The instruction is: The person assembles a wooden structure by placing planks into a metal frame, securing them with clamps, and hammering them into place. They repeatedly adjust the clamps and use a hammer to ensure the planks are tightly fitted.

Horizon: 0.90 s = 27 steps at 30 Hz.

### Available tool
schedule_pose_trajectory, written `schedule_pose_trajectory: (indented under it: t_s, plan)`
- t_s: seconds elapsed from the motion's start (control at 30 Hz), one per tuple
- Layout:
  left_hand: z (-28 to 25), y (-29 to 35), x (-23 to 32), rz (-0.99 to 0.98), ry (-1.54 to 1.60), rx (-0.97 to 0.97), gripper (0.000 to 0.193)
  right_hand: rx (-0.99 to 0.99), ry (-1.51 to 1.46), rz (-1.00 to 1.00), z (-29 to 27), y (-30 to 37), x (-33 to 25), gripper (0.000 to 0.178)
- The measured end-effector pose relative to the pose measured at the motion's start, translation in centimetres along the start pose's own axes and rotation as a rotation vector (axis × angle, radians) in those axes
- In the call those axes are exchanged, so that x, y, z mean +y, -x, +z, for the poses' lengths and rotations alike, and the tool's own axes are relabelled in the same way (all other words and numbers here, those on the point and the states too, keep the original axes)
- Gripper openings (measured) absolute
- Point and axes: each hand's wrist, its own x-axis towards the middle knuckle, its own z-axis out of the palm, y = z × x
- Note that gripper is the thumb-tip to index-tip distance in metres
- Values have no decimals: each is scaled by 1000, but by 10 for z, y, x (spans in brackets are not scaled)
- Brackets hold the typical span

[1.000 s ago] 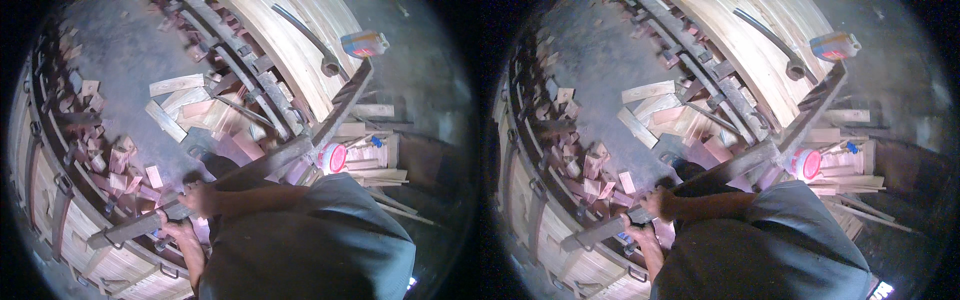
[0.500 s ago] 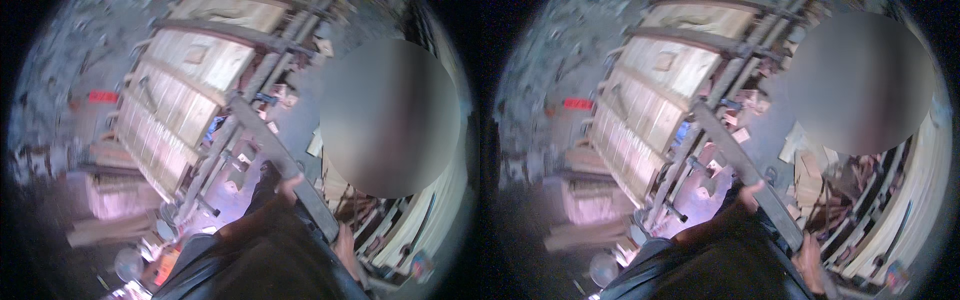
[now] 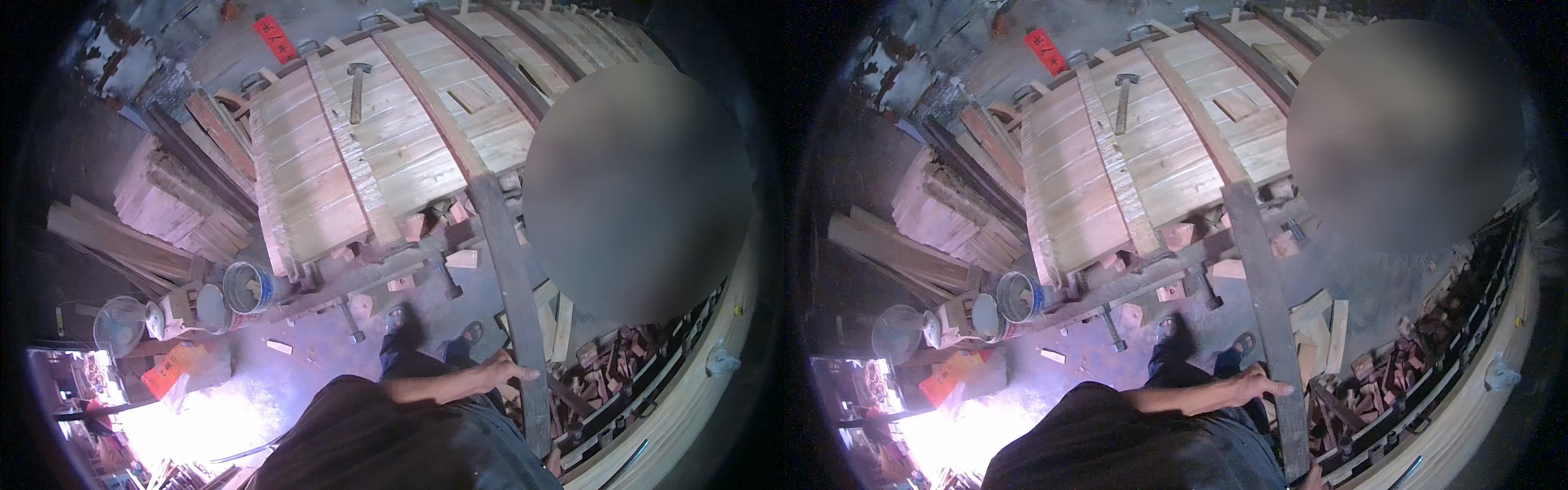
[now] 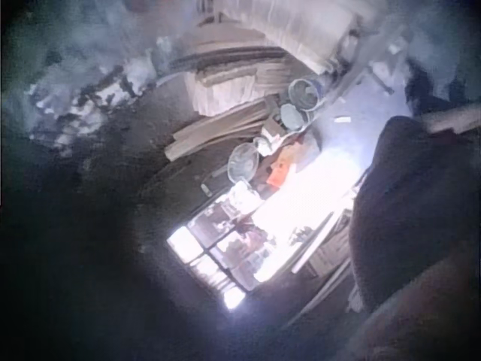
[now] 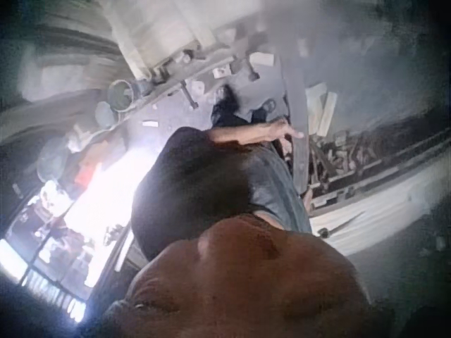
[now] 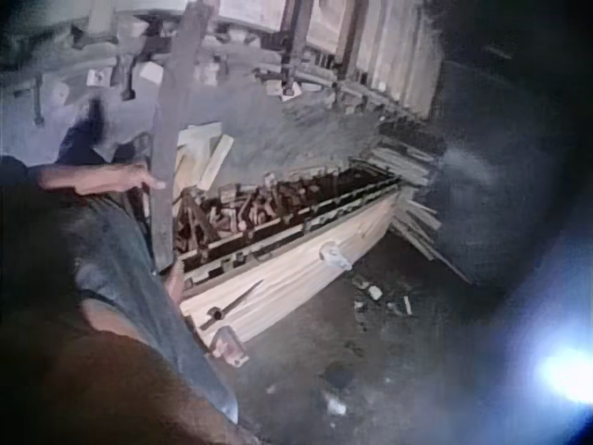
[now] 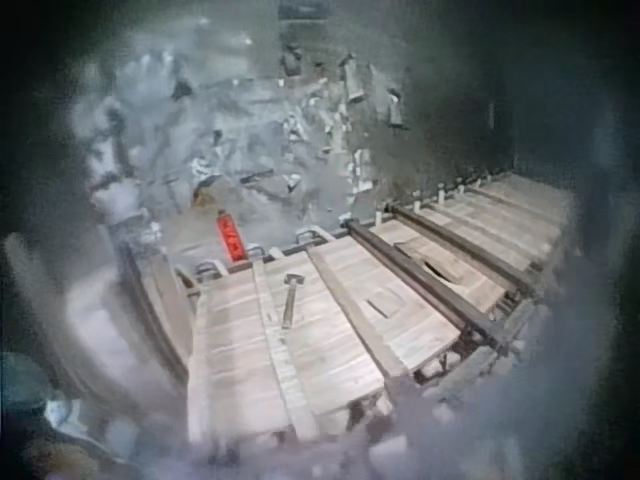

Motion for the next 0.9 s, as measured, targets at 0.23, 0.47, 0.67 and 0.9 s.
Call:
schedule_pose_trajectory:
  t_s: [0.23,0.47,0.67,0.9]
  plan:
    - [-127,80,53,354,410,332,35,-188,-73,-294,65,-59,-165,68]
    - [-244,200,191,996,499,460,57,-423,-106,-447,151,-137,-388,81]
    - [-290,240,235,801,-299,1048,76,-544,59,-706,218,-167,-527,76]
    - [-283,208,108,212,-1156,1316,78,-374,19,-957,245,-130,-429,62]
